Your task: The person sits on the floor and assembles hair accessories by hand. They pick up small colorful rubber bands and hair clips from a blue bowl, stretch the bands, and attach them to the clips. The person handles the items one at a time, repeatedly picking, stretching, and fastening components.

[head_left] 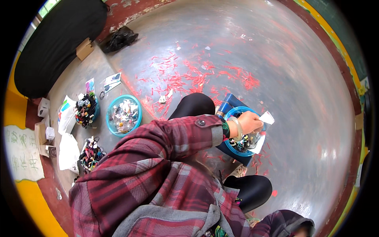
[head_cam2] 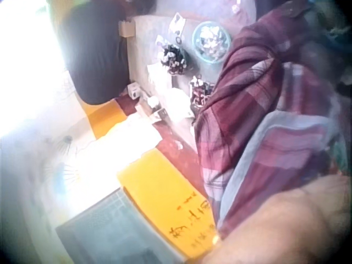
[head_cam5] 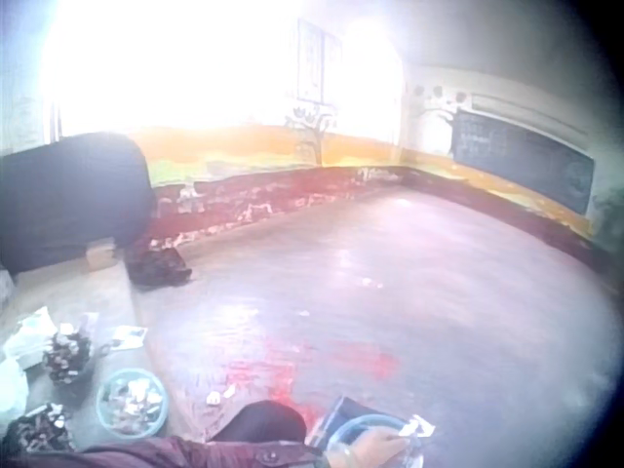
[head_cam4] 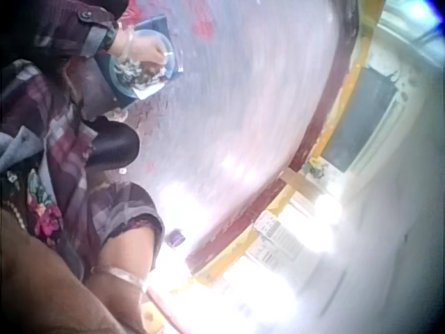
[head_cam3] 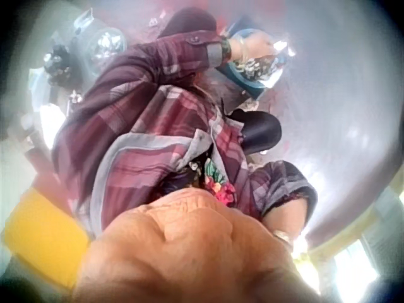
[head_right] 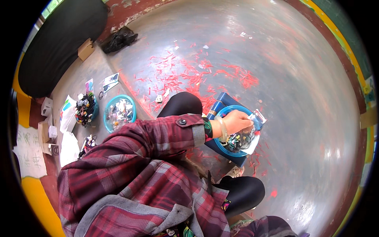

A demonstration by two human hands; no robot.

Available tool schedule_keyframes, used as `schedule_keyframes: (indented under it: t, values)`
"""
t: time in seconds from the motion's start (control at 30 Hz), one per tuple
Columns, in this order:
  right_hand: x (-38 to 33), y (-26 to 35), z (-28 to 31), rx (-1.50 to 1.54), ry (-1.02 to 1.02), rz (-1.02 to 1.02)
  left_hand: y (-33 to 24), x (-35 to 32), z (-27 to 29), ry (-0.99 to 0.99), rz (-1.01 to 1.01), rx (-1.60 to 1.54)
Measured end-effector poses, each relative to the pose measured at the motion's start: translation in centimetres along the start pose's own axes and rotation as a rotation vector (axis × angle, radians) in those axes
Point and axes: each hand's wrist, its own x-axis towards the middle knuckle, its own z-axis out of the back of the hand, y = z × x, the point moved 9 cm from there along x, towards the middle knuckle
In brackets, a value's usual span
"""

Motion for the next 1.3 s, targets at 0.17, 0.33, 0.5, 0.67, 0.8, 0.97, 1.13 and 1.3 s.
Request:
schedule_keyframes:
  t: [0.17,0.33,0.5,0.67,0.8,0.97,1.13,1.3]
  values:
    - [0.2,0.3,-0.7,0.009,-0.026,0.013,-0.5,-0.2,-0.4,-0.002,-0.05,0.009]
    - [0.5,1.1,-1.3,0.001,-0.033,0.021,1.1,1.4,0.3,-0.025,-0.11,0.116]
    - [0.9,1.2,-1.7,-0.013,-0.03,0.029,0.0,0.5,0.4,-0.054,-0.115,0.106]
    - [1.5,1.3,-2.2,-0.016,-0.03,0.035,-0.1,0.6,0.6,-0.052,-0.13,0.179]
    - [1.7,1.5,-2.4,-0.014,-0.032,0.042,-0.2,0.6,0.6,-0.037,-0.157,0.225]
    - [1.7,1.3,-2.5,-0.02,-0.035,0.033,-1.3,-0.2,0.4,-0.05,-0.171,0.185]
    - [1.7,1.3,-2.4,-0.005,-0.054,0.032,-2.4,-1.0,0.6,-0.092,-0.177,0.288]
    - [1.8,1.1,-2.9,-0.011,-0.045,0.037,-2.0,-0.8,0.4,-0.059,-0.172,0.243]
